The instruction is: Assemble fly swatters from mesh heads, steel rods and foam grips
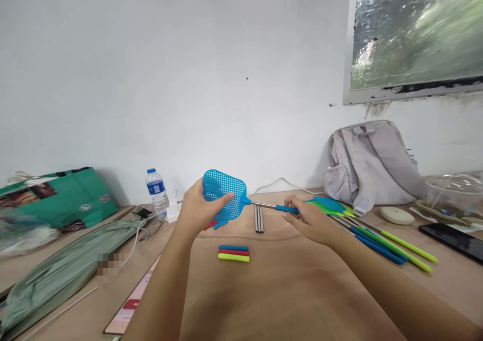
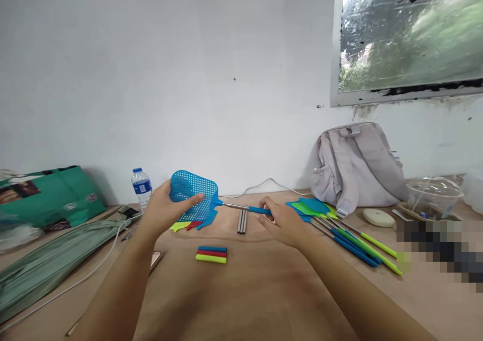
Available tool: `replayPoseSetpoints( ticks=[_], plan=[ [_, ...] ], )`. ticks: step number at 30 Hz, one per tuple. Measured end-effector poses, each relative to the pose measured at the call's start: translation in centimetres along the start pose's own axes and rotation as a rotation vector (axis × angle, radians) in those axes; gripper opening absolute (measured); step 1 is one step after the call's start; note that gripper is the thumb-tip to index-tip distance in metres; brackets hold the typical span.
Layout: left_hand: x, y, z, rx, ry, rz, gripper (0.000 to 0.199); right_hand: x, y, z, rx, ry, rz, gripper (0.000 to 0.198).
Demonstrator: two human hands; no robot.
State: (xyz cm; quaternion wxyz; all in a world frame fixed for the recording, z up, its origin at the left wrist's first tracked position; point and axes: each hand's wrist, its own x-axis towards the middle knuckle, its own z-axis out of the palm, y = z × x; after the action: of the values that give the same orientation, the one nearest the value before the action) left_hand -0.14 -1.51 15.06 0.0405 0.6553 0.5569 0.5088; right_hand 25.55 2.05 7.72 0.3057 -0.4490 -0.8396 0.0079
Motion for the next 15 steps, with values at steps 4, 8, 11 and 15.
replayPoseSetpoints(
  ticks=[4,8,11,15],
  plan=[
    [0.5,-0.7,-1.0,-0.100,0.027,-0.079,0.041,-0.6,0.3,0.6,-0.142,-0.022,-0.266,0.028],
    [0.6,-0.9,-1.1,-0.287,-0.011,-0.127,0.043,-2.4,2.9,2.0,-0.361,0.051,-0.359,0.030],
    [0.8,-1.2,-1.7,-0.242,0.018,-0.112,0.041,-4.8,6.1,2.6,-0.422,0.071,-0.264,0.029],
    [1.1,-2.2,-3.3,-0.131,0.122,-0.115,0.034,-8.3,10.0,1.7,-0.542,0.033,0.129,0.034]
  ],
)
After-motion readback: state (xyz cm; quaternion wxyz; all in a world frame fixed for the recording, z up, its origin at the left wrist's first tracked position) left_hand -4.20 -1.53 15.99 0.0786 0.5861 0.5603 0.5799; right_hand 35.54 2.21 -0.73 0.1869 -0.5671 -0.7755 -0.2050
